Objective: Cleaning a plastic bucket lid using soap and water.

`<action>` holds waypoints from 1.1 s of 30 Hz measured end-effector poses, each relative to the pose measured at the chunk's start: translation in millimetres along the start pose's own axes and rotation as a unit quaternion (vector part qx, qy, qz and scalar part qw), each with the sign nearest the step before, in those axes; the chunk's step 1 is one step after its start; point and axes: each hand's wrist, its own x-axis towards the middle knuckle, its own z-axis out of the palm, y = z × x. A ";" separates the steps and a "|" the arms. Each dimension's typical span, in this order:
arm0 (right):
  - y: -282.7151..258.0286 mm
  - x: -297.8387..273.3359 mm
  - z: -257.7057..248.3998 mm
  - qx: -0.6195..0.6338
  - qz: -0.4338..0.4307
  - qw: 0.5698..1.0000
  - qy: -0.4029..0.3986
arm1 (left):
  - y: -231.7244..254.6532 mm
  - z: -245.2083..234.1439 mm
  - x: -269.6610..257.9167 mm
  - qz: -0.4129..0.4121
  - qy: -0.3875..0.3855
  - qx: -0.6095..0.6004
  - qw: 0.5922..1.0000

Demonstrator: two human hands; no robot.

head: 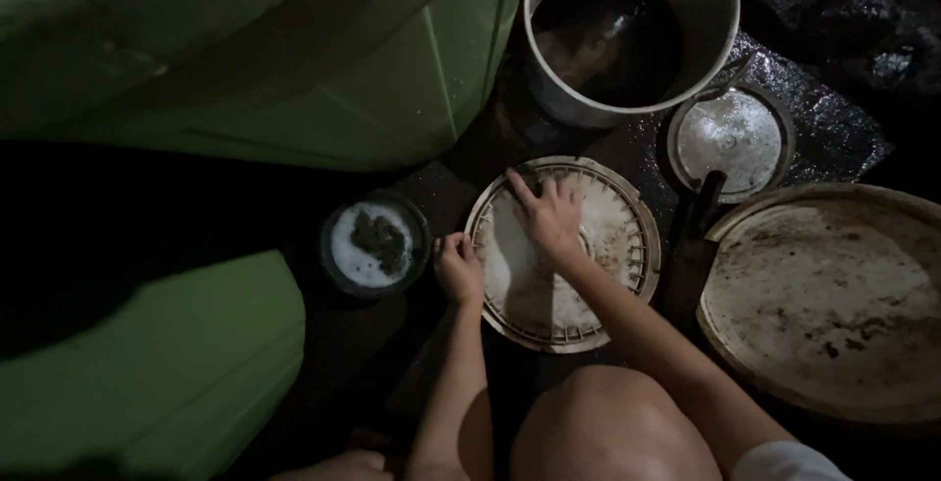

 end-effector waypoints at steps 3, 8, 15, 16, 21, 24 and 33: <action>-20.7 -19.2 17.5 0.044 0.034 0.997 -0.049 | -16.8 15.3 2.4 -0.038 -0.013 0.015 0.999; 6.9 -14.7 24.6 -0.025 -0.013 0.999 -0.036 | -8.2 4.9 2.2 0.036 0.032 -0.017 0.999; -8.4 -16.7 24.3 0.018 0.005 0.999 -0.026 | -0.6 1.0 -1.4 0.025 0.033 -0.021 0.999; -3.1 -7.9 18.5 0.019 0.004 0.999 -0.025 | -4.5 3.1 1.6 0.026 0.035 -0.020 0.999; 7.5 -13.4 42.9 -0.027 0.026 0.998 -0.044 | -13.5 8.5 1.8 0.017 0.017 -0.024 0.999; -4.2 -26.1 35.4 -0.025 -0.024 0.996 -0.076 | 0.1 1.4 1.3 0.022 0.032 -0.015 0.999; 38.7 -1.0 19.4 -0.016 0.094 0.995 -0.004 | -22.8 3.1 -29.9 0.038 0.000 0.018 0.999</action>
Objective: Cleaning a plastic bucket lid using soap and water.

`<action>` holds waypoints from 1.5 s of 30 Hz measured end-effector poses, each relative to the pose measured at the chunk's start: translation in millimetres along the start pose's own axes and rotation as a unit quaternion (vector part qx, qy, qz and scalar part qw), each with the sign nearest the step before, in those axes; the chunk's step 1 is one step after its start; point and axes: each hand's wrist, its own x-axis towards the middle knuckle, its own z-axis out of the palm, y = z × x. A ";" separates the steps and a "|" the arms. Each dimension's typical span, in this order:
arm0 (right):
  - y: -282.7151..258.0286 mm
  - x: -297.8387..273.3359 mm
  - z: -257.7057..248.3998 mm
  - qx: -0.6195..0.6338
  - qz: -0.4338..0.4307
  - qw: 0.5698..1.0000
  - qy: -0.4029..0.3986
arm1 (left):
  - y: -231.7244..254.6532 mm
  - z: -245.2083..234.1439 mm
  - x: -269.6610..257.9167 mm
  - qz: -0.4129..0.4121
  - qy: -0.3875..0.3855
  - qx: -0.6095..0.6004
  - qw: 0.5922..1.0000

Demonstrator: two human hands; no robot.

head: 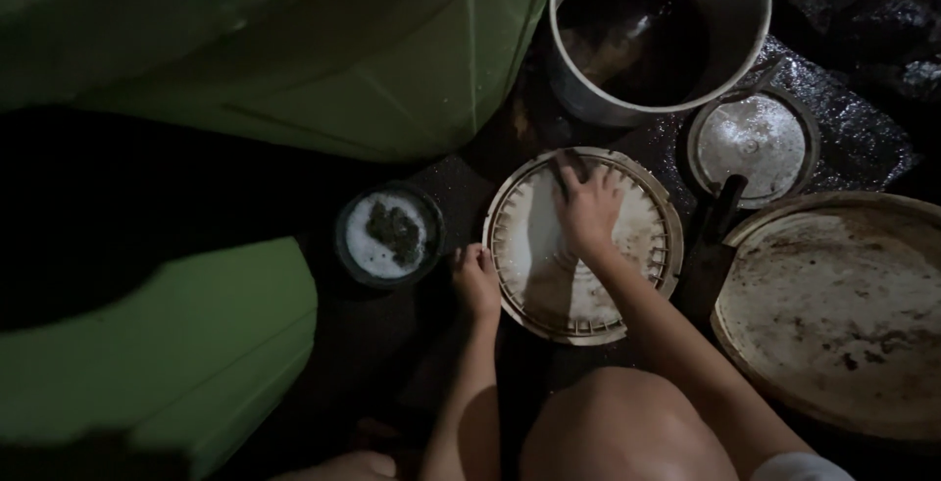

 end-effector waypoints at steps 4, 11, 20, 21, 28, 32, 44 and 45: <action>1.8 -4.7 -6.3 -0.022 0.075 0.996 -0.044 | 39.9 -27.0 16.9 -0.052 -0.062 0.010 0.997; 35.1 -33.1 -14.0 -0.054 0.144 0.985 -0.083 | 47.0 -12.7 28.2 0.052 -0.039 -0.009 0.998; 3.6 -42.4 11.1 -0.024 -0.052 0.992 -0.109 | 40.5 -7.5 28.7 0.064 -0.047 -0.053 0.995; -4.9 -32.7 -3.9 -0.015 -0.121 0.988 -0.091 | 33.9 -4.2 29.9 0.069 -0.051 -0.069 0.994; -15.2 -52.7 19.3 -0.013 -0.099 0.994 -0.048 | 40.1 -7.6 27.1 0.046 -0.087 -0.027 0.995; -16.3 -36.3 -3.6 -0.014 -0.152 0.985 -0.076 | 35.1 6.7 25.8 -0.060 -0.087 -0.080 0.991; -15.5 -36.3 5.7 -0.019 -0.121 0.990 -0.065 | 29.4 12.8 25.0 -0.211 -0.090 -0.176 0.957; -16.3 -43.6 18.5 -0.040 -0.088 0.993 -0.064 | 27.2 14.7 23.0 -0.067 -0.085 0.014 0.994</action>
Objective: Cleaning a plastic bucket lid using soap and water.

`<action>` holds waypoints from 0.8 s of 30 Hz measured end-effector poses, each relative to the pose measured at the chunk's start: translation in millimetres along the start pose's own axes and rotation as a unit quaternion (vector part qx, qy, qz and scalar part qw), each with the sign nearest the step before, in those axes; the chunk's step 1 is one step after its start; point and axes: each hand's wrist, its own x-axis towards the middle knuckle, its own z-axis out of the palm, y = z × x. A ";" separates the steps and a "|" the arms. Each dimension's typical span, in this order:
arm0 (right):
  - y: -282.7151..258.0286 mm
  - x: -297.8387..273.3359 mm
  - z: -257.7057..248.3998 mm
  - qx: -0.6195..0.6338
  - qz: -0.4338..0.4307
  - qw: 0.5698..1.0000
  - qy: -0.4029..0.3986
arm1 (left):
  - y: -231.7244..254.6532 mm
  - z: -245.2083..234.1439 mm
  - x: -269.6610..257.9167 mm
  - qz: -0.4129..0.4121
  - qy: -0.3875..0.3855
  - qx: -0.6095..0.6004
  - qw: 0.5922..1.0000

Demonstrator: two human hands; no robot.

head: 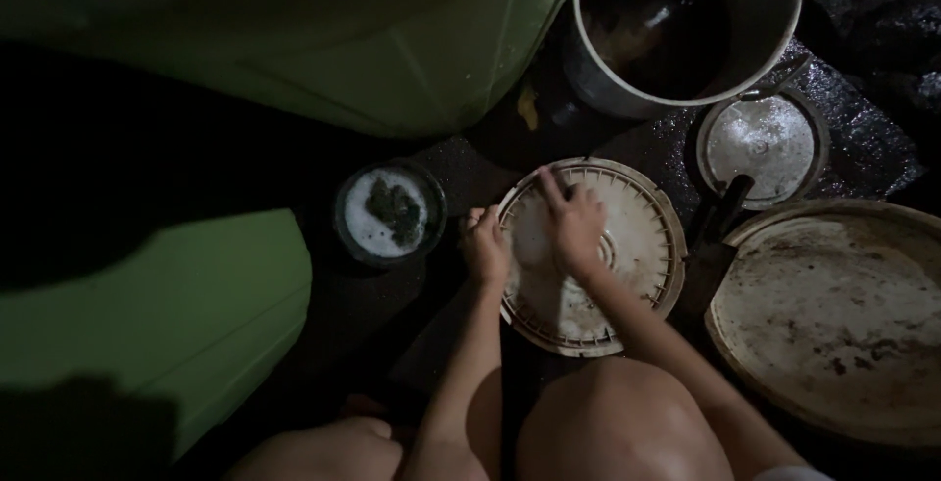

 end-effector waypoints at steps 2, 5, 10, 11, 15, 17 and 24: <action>-11.2 -7.2 -9.7 0.019 -0.013 1.000 -0.014 | -3.9 0.6 -2.4 0.045 0.024 0.004 0.999; -2.6 5.0 -28.9 0.054 -0.045 0.997 -0.007 | 10.6 -16.7 -4.0 0.061 0.012 -0.007 0.998; -4.4 5.0 -20.4 0.023 0.012 0.999 0.037 | 1.5 -8.5 -0.3 0.083 0.042 -0.011 0.996; -12.9 -3.0 -22.0 0.037 0.006 0.999 0.038 | 5.2 -11.5 -1.8 0.083 0.026 -0.007 0.996; -2.3 -0.1 -19.2 0.053 -0.055 0.997 0.005 | 12.5 -18.7 -2.4 0.061 -0.004 0.021 0.998; -0.9 4.2 -27.8 0.039 -0.027 0.999 0.009 | 8.2 -16.8 -3.2 0.087 0.015 0.008 0.996; -15.7 -10.8 -11.6 0.083 -0.061 0.994 -0.031 | 3.8 -13.2 -2.2 0.128 0.046 -0.042 0.990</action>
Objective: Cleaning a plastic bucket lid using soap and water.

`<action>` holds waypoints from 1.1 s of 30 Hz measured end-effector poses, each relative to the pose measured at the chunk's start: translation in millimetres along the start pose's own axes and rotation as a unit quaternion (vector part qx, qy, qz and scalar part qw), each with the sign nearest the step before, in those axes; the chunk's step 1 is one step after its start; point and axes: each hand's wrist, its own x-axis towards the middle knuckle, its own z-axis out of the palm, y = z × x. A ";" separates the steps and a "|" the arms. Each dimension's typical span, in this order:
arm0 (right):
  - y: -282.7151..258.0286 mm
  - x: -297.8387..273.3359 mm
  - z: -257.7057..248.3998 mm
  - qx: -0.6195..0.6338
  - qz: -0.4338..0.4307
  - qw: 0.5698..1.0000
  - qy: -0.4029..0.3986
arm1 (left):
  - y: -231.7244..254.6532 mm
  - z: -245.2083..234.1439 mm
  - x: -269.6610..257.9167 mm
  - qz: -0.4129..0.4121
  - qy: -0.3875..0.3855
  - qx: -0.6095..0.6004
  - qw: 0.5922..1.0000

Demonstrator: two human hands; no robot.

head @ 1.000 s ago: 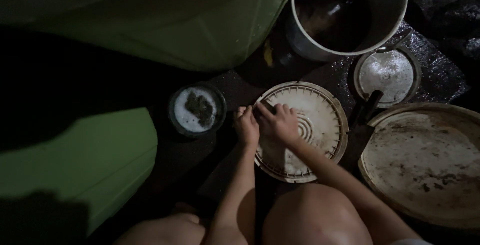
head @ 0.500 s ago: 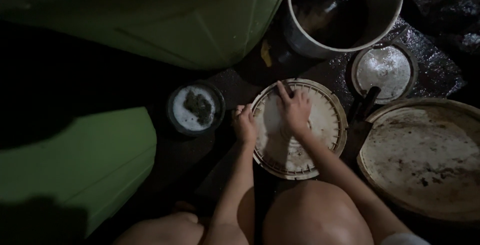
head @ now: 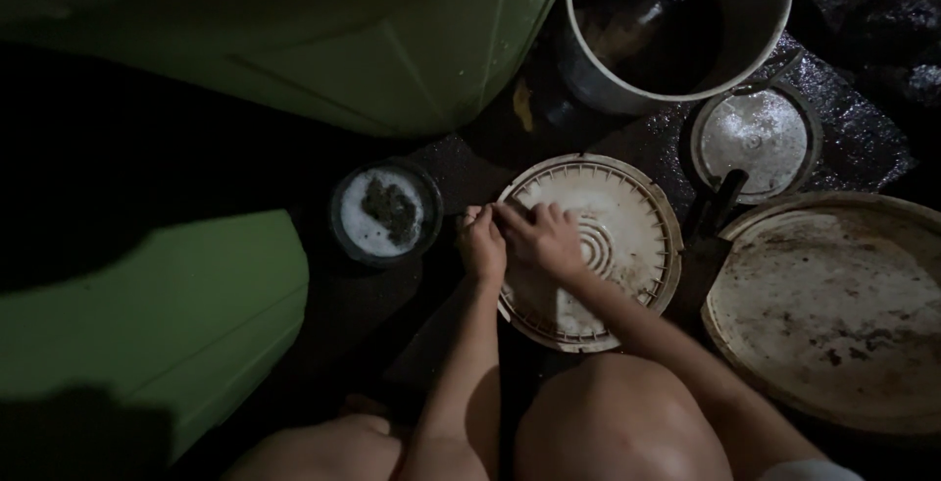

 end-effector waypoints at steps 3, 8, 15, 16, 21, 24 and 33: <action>17.0 19.3 -32.6 -0.033 -0.004 0.999 0.029 | -1.0 4.9 -0.8 -0.093 -0.034 -0.066 0.993; 6.0 4.1 0.7 -0.024 0.030 0.999 0.034 | -6.4 6.3 -1.0 -0.014 -0.012 0.048 0.999; 12.0 16.2 -4.2 -0.059 0.091 0.993 0.037 | -15.2 11.0 -3.7 -0.002 -0.009 0.030 0.999; 2.8 10.8 -2.1 -0.057 0.089 0.994 0.035 | -20.4 12.6 -3.7 -0.004 -0.007 0.032 0.999; 24.0 7.6 1.4 -0.045 0.021 0.999 0.002 | -0.2 0.5 1.2 -0.033 -0.022 0.005 0.999; 31.9 14.5 -8.1 -0.073 0.083 0.993 0.031 | 11.3 -13.8 -1.7 -0.089 -0.055 -0.059 0.993; 36.4 11.2 -10.6 -0.098 0.155 0.980 0.081 | -7.1 -18.1 -31.2 -0.006 -0.002 -0.021 1.000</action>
